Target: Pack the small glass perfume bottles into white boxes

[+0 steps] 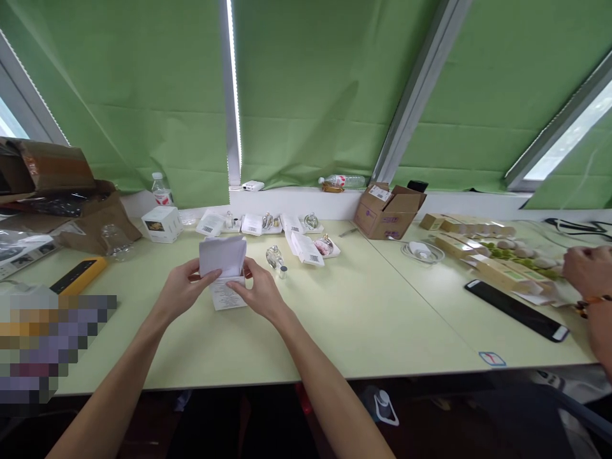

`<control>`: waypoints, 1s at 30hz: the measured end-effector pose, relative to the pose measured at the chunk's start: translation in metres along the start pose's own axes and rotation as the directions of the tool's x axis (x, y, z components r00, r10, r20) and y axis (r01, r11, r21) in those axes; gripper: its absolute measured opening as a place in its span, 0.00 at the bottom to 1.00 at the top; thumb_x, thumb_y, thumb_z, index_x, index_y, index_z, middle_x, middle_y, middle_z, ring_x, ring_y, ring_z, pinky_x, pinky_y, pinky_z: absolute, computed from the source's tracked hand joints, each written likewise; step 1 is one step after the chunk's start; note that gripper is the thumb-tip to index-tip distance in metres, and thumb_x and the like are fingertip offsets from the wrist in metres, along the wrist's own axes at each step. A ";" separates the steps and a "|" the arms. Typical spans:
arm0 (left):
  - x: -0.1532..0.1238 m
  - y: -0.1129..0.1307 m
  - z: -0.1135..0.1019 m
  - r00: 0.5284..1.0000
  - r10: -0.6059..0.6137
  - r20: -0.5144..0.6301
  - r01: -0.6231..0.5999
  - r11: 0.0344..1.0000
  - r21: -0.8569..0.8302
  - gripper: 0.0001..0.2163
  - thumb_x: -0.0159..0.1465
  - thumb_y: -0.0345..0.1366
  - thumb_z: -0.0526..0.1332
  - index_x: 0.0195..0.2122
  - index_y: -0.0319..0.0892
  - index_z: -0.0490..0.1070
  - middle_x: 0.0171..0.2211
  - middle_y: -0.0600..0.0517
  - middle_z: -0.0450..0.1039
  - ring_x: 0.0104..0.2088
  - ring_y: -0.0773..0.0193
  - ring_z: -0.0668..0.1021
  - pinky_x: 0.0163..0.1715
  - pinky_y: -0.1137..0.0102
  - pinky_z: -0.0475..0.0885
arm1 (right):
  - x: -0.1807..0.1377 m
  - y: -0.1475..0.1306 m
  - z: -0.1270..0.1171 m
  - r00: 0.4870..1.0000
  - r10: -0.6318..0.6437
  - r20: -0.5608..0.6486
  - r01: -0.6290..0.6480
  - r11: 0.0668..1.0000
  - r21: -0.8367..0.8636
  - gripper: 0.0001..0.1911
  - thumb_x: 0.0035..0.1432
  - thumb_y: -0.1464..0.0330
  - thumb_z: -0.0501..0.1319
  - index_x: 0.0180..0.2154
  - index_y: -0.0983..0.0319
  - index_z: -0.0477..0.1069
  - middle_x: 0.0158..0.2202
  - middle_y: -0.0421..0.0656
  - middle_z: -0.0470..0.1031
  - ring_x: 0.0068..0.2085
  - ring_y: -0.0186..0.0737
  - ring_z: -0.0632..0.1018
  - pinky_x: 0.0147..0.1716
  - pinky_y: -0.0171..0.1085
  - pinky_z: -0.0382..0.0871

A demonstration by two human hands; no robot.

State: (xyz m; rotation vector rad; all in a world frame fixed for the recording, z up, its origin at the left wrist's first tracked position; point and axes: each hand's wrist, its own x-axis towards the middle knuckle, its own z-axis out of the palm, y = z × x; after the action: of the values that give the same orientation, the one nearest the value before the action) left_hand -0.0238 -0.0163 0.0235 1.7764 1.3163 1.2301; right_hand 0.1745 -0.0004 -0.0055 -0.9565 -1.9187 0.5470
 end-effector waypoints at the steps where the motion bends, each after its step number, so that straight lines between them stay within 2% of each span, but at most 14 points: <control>1: -0.001 0.001 0.001 1.000 0.002 -0.010 -0.002 1.000 0.009 0.17 0.58 0.48 0.64 0.43 0.42 0.75 0.41 0.48 0.78 0.39 0.55 0.79 0.39 0.65 0.73 | 0.000 0.000 0.000 1.000 0.008 0.004 -0.008 1.000 0.002 0.18 0.56 0.60 0.63 0.45 0.60 0.64 0.38 0.43 0.74 0.38 0.41 0.75 0.37 0.39 0.70; 7: 0.000 0.001 0.008 0.997 -0.038 0.066 0.046 0.992 -0.121 0.18 0.59 0.48 0.63 0.45 0.41 0.73 0.43 0.48 0.78 0.41 0.56 0.79 0.38 0.68 0.73 | -0.001 -0.003 -0.004 0.999 0.040 0.007 -0.040 0.999 0.033 0.17 0.56 0.61 0.63 0.45 0.59 0.64 0.39 0.43 0.74 0.38 0.41 0.75 0.38 0.40 0.70; 11: 0.003 -0.006 0.013 0.998 -0.020 0.062 0.031 0.983 -0.183 0.18 0.60 0.48 0.62 0.44 0.40 0.73 0.41 0.48 0.78 0.39 0.56 0.78 0.37 0.67 0.73 | -0.001 -0.007 -0.004 0.999 0.040 -0.001 -0.040 0.997 0.068 0.19 0.57 0.60 0.62 0.48 0.59 0.64 0.41 0.44 0.75 0.40 0.42 0.75 0.39 0.41 0.70; 17: 0.003 -0.022 0.024 0.999 0.031 0.044 -0.019 0.965 -0.263 0.19 0.62 0.48 0.60 0.47 0.39 0.71 0.43 0.46 0.76 0.39 0.57 0.78 0.39 0.65 0.74 | -0.001 -0.007 -0.004 0.997 0.050 -0.050 -0.041 0.984 0.171 0.17 0.64 0.57 0.53 0.51 0.58 0.65 0.45 0.45 0.74 0.40 0.40 0.77 0.37 0.38 0.72; 20: 0.002 -0.027 0.029 0.997 0.061 0.043 -0.046 0.957 -0.286 0.20 0.64 0.49 0.56 0.49 0.40 0.70 0.45 0.46 0.75 0.41 0.58 0.78 0.41 0.65 0.74 | 0.000 -0.003 -0.004 0.994 0.085 -0.067 -0.072 0.982 0.172 0.17 0.64 0.56 0.53 0.49 0.58 0.66 0.43 0.45 0.75 0.38 0.40 0.77 0.33 0.37 0.73; 23: 0.002 -0.030 0.032 1.000 0.028 0.015 -0.021 0.946 -0.324 0.23 0.68 0.50 0.48 0.50 0.39 0.70 0.45 0.46 0.75 0.42 0.59 0.77 0.42 0.65 0.74 | 0.001 -0.001 -0.005 0.993 0.105 -0.060 -0.093 0.979 0.184 0.17 0.64 0.55 0.52 0.48 0.58 0.67 0.42 0.45 0.75 0.38 0.41 0.78 0.31 0.36 0.73; 26: 0.002 -0.031 0.033 1.000 0.001 0.007 0.001 0.947 -0.322 0.24 0.68 0.50 0.46 0.50 0.38 0.70 0.45 0.45 0.75 0.41 0.60 0.77 0.42 0.65 0.74 | 0.001 -0.002 -0.006 0.992 0.108 -0.065 -0.093 0.977 0.191 0.16 0.64 0.55 0.53 0.46 0.58 0.67 0.41 0.45 0.76 0.38 0.42 0.79 0.32 0.37 0.73; 30: 0.001 -0.029 0.034 0.999 0.030 -0.016 -0.034 0.962 -0.272 0.21 0.69 0.48 0.48 0.53 0.41 0.69 0.47 0.47 0.74 0.42 0.60 0.77 0.40 0.67 0.74 | 0.001 -0.003 -0.007 0.991 0.111 -0.071 -0.094 0.974 0.208 0.15 0.63 0.56 0.53 0.45 0.58 0.67 0.40 0.45 0.76 0.38 0.42 0.79 0.33 0.37 0.74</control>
State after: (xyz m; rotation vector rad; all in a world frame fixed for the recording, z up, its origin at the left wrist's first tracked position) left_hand -0.0035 -0.0039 -0.0149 1.6015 1.0695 1.3692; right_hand 0.1793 -0.0020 0.0006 -0.9333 -1.7102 0.7387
